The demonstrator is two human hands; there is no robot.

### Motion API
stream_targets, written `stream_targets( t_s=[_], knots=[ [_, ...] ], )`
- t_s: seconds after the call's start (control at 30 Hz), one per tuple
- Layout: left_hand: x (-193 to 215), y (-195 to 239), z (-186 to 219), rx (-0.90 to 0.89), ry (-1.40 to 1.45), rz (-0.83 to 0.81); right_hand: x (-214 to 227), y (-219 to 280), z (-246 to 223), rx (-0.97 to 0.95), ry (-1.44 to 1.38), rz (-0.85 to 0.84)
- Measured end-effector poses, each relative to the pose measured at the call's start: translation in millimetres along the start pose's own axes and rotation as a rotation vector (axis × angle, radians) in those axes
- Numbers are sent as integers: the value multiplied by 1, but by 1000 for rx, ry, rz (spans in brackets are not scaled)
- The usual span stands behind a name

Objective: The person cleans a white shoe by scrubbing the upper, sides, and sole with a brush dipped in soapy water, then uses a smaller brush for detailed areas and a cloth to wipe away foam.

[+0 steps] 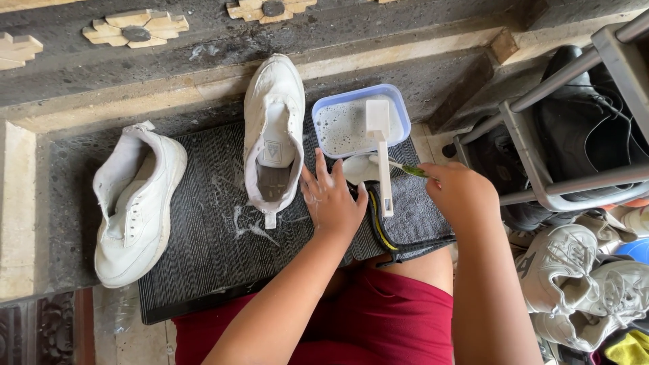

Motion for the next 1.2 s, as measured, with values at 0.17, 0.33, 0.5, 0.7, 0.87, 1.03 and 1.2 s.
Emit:
stream_targets(
  t_s=[0.17,0.33,0.5,0.7,0.87,1.03,1.2],
  knots=[
    [3,-1,-1,-27,-3,32,-4,9,-13,42,-92,-45],
    [-1,7,-7,-65,-12,-1,3,34,21,-109,-27,59],
    [34,8,21,-36,-58,-255,34,61,2,-140,-93,219],
    [125,-6,42,-337,241,139,66,74,-70,38,-247,394],
    [164,-10,-21,-405,327,505,56,67,-134,251,-290,415],
    [159,4,-85,-340,280,498,48,64,-188,241,-530,325],
    [123,12,-104,-164,302,153,8,49,-182,128,-723,347]
  ],
)
Point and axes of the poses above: each hand's wrist, its own y-axis away from the middle knuckle, its own x-axis out of the back of the hand, z = x × y, the point moved 6 cm from there along -y, towards the middle knuckle, and after that the axes turned 1 degree about -y, right-handed, at the moved point
